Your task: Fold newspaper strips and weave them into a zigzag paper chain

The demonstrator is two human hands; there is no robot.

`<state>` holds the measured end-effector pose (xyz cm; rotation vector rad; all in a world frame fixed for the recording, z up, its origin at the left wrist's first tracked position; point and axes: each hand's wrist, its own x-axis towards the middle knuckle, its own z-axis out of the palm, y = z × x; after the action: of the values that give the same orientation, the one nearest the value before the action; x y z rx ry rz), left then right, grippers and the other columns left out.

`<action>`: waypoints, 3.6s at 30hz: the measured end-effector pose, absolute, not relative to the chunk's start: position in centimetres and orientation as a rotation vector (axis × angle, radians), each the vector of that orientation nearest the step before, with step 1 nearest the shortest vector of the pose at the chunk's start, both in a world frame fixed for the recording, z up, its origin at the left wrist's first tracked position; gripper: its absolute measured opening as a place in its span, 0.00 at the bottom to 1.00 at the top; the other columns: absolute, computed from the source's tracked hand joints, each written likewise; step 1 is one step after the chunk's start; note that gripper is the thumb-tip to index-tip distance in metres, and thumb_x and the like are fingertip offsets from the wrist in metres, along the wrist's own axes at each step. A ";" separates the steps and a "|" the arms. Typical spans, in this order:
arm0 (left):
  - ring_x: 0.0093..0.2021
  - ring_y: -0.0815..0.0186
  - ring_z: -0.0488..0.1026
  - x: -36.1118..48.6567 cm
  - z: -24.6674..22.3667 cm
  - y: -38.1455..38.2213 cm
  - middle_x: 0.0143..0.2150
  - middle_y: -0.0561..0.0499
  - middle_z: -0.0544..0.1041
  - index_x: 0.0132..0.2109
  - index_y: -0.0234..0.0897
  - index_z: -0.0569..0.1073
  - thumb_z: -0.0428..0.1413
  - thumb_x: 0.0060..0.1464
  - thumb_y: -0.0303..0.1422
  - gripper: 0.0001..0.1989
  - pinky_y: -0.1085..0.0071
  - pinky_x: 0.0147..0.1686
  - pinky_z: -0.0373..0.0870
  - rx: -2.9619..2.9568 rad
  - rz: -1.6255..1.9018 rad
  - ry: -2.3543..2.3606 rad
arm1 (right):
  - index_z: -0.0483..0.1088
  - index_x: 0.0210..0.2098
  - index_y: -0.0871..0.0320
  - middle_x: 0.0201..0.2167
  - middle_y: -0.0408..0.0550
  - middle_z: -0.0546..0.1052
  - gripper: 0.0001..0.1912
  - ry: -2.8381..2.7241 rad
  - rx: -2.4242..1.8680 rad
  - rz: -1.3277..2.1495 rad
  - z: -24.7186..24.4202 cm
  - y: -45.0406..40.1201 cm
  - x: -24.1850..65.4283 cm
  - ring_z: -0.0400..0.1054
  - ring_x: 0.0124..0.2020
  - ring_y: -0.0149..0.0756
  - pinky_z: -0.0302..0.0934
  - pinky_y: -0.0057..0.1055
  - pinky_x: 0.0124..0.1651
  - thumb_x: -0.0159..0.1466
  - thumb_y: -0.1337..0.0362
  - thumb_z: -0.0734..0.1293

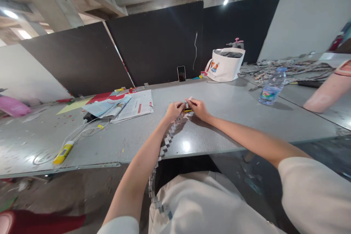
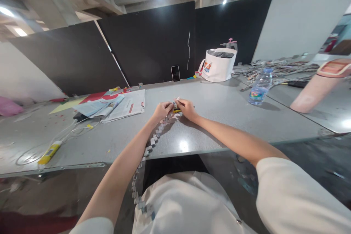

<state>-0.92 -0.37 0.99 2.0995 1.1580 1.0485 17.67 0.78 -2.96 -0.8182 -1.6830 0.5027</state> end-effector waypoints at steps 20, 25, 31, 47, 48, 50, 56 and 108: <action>0.18 0.72 0.59 -0.6 1.2 -0.6 0.19 0.54 0.66 0.25 0.37 0.68 0.57 0.63 0.50 0.25 0.72 0.22 0.53 1.668 1.006 0.975 | 0.67 0.70 0.57 0.43 0.54 0.75 0.26 -1.966 -0.692 0.314 -3.4 1.3 18.3 0.71 0.43 0.44 0.69 0.43 0.51 0.76 0.60 0.56; 0.19 0.72 0.60 -0.6 1.2 -0.6 0.21 0.55 0.66 0.28 0.36 0.69 0.59 0.61 0.51 0.23 0.72 0.21 0.53 1.612 1.014 0.950 | 0.62 0.73 0.58 0.42 0.54 0.73 0.28 -2.003 -0.705 0.248 -3.5 1.2 18.2 0.70 0.42 0.44 0.70 0.43 0.51 0.76 0.61 0.54; 0.20 0.72 0.58 -0.8 1.3 -0.5 0.20 0.56 0.66 0.31 0.35 0.73 0.59 0.61 0.50 0.22 0.72 0.22 0.53 1.735 1.000 1.044 | 0.57 0.75 0.56 0.49 0.57 0.74 0.31 -2.064 -0.728 0.315 -3.2 0.9 18.2 0.71 0.45 0.47 0.69 0.47 0.53 0.77 0.52 0.55; 0.22 0.70 0.61 -0.7 1.4 -0.6 0.20 0.54 0.67 0.27 0.36 0.69 0.55 0.64 0.48 0.23 0.72 0.25 0.56 1.957 0.986 1.082 | 0.57 0.29 0.53 0.24 0.39 0.60 0.26 -1.844 -0.826 0.496 -2.5 0.5 18.0 0.57 0.28 0.34 0.50 0.32 0.34 0.75 0.41 0.57; 0.22 0.71 0.61 -0.7 1.4 -0.7 0.20 0.54 0.66 0.26 0.36 0.69 0.55 0.64 0.48 0.23 0.72 0.25 0.56 1.954 0.993 1.089 | 0.58 0.29 0.53 0.24 0.39 0.60 0.26 -1.842 -0.819 0.496 -2.5 0.5 18.0 0.57 0.29 0.34 0.50 0.32 0.34 0.75 0.41 0.57; 0.21 0.71 0.60 -0.7 1.6 -0.8 0.19 0.54 0.66 0.26 0.36 0.68 0.55 0.65 0.47 0.23 0.72 0.25 0.56 1.932 1.002 1.093 | 0.59 0.29 0.53 0.24 0.39 0.61 0.26 -1.836 -0.812 0.487 -2.6 0.6 18.0 0.58 0.29 0.34 0.51 0.32 0.34 0.75 0.42 0.57; 0.20 0.71 0.59 -0.6 1.8 -1.2 0.19 0.55 0.66 0.26 0.38 0.68 0.56 0.65 0.48 0.23 0.71 0.24 0.55 1.837 0.980 1.033 | 0.60 0.28 0.53 0.23 0.40 0.62 0.27 -1.810 -0.847 0.377 -2.7 0.6 17.9 0.57 0.27 0.35 0.50 0.32 0.32 0.75 0.40 0.56; 0.20 0.73 0.59 -0.5 1.3 -0.5 0.21 0.57 0.67 0.46 0.33 0.77 0.59 0.62 0.34 0.09 0.74 0.24 0.55 1.443 1.077 1.016 | 0.59 0.74 0.54 0.58 0.58 0.80 0.28 -2.162 -0.748 0.236 -3.4 1.3 18.5 0.78 0.52 0.50 0.71 0.47 0.54 0.76 0.62 0.55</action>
<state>-0.50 -0.48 1.29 1.4429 1.0163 1.0767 18.54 1.29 -3.42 -0.7480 -2.1621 0.2356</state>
